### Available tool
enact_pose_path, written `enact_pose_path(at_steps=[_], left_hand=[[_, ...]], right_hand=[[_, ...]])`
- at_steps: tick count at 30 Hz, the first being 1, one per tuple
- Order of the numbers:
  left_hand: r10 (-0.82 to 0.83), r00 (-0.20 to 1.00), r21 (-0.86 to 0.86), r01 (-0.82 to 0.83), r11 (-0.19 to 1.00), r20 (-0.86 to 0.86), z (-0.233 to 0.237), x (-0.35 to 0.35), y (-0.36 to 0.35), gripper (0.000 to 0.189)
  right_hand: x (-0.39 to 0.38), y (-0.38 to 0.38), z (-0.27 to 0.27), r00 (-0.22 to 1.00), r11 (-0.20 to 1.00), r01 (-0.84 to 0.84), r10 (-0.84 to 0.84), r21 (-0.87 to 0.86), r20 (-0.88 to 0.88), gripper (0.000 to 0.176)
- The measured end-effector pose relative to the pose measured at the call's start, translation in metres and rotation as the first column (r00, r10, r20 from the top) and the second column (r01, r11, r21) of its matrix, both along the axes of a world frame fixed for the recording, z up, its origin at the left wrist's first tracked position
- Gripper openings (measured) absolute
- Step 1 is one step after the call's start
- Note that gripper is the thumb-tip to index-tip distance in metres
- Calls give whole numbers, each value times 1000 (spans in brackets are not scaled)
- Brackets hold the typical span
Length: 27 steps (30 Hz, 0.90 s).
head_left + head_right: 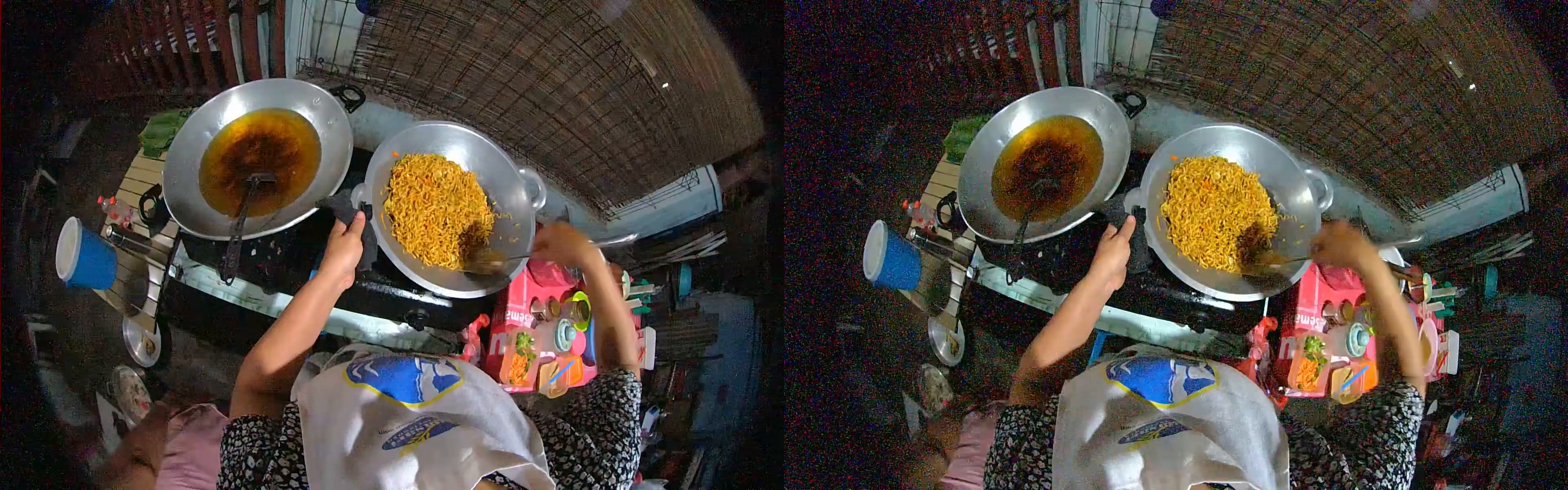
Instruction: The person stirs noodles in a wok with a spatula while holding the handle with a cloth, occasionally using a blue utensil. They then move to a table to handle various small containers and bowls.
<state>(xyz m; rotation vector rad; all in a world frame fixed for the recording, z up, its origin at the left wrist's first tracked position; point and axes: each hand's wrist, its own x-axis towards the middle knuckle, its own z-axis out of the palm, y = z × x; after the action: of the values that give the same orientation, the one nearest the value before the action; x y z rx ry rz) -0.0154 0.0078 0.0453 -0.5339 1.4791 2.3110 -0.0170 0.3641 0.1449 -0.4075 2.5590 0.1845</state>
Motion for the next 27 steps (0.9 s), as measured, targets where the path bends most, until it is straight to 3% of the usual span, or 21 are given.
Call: enact_pose_path(at_steps=[1,2,3,5,7,9,13,15,17,19,21,23,25,27], left_hand=[[2,1000,-1,-2,1000,5,-6,-1,0,64],[17,1000,-5,-17,1000,-2,-15,-4,1,49],[33,999,-8,-33,999,-12,-20,-5,2,36],[34,999,-99,-32,995,20,-4,-3,2,36],[28,998,-197,-15,980,63,-1,0,-2,37],[-99,993,-89,93,992,-66,-8,-1,-7,58],[-150,987,-108,143,984,-62,-12,-1,-9,59],[-23,999,-130,19,991,-24,-6,1,-4,36],[-65,998,-125,62,990,-22,-5,1,-6,45],[-110,994,-120,107,987,-15,-15,-2,-11,55],[-173,976,39,180,983,-135,-36,-9,-12,58],[-163,978,31,168,985,-126,-41,-11,-11,59],[-156,982,19,158,987,-108,-31,-5,-10,60],[-8,998,-112,1,994,-65,-16,0,-5,38]], right_hand=[[2,-11,-26,996,980,90,-83,-176,42,22],[6,-32,-54,983,922,182,-159,-341,96,22],[14,-47,-87,970,914,46,-137,-404,-200,19],[18,-80,-120,872,816,219,-409,-535,-268,22],[19,-101,-114,781,818,321,-514,-477,-356,21],[19,-98,-101,772,823,338,-520,-458,-365,20],[30,-81,-64,758,870,282,-461,-405,-462,20],[31,-72,-50,715,883,236,-441,-406,-542,21],[33,-75,-25,682,900,289,-432,-325,-590,19],[36,-75,-7,666,934,272,-356,-231,-656,19],[36,-67,-5,637,953,252,-293,-166,-713,18],[30,-66,1,564,979,167,-192,-117,-803,18],[27,-70,0,566,976,210,-161,-47,-809,20],[24,-73,8,582,982,175,-47,68,-812,22]])
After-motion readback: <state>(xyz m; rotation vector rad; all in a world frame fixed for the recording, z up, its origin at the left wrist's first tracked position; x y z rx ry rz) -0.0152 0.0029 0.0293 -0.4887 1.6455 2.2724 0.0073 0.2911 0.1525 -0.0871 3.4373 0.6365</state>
